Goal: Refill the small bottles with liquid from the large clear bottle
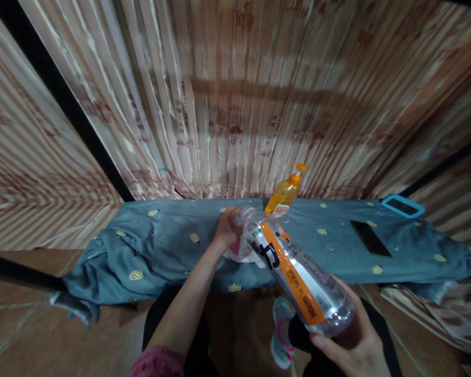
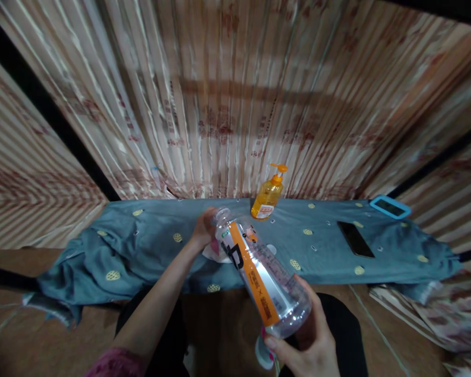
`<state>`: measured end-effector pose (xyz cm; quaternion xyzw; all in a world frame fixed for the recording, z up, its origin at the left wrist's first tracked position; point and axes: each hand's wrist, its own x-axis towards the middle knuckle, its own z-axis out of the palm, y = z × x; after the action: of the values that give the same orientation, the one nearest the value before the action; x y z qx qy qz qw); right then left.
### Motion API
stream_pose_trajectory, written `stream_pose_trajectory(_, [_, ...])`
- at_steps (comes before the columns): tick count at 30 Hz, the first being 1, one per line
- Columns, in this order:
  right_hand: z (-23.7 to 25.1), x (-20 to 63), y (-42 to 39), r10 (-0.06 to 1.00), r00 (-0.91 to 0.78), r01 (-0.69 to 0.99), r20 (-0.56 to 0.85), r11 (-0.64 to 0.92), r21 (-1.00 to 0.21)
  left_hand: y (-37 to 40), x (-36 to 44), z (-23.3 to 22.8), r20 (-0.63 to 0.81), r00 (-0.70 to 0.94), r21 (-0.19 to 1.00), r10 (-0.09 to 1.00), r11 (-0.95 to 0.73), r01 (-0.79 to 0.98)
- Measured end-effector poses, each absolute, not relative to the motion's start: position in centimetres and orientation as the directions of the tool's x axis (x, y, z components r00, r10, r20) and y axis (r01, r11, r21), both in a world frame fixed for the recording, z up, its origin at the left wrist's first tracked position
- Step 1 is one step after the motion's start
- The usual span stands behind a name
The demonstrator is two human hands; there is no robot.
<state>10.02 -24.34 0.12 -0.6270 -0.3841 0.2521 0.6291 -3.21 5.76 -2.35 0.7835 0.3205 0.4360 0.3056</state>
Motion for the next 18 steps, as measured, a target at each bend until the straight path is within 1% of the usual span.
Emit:
stream_pose_trajectory(3, [0.7,8.8,-24.1,0.739,0.662,0.107,0.128,0.076,-0.991,5.5,-3.0,-2.0,0.472,0.451,0.767,0.758,-0.605,0.214])
stream_pose_trajectory(5, [1.2,8.2,-24.0,0.688,0.721,0.047,0.079,0.065,-0.997,5.3,-2.9,-2.1,0.452,0.452,0.796,0.769,-0.576,0.185])
stream_pose_trajectory(6, [1.4,8.0,-23.9,0.68,0.729,0.045,0.075,0.063,-0.997,5.1,-2.9,-2.1,0.443,0.441,0.812,0.78,-0.558,0.171])
stream_pose_trajectory(10, [1.4,8.4,-24.5,0.716,0.688,0.153,0.12,0.018,-0.988,4.7,-3.1,-2.4,0.425,0.397,0.847,0.813,-0.512,0.142])
stream_pose_trajectory(11, [1.2,8.7,-24.8,0.693,0.712,0.156,0.112,-0.001,-0.988,4.7,-3.1,-2.4,0.427,0.399,0.846,0.812,-0.514,0.141])
stream_pose_trajectory(12, [0.9,9.1,-25.2,0.701,0.706,0.156,0.097,-0.021,-0.987,4.6,-3.2,-2.3,0.432,0.403,0.842,0.807,-0.521,0.142])
stream_pose_trajectory(14, [0.4,9.8,-25.6,0.752,0.652,0.194,0.097,-0.042,-0.98,4.5,-3.3,-2.1,0.444,0.414,0.83,0.795,-0.539,0.145])
stream_pose_trajectory(18, [0.3,10.1,-25.4,0.755,0.65,0.209,0.089,-0.066,-0.976,4.4,-3.2,-1.7,0.434,0.428,0.817,0.793,-0.546,0.184])
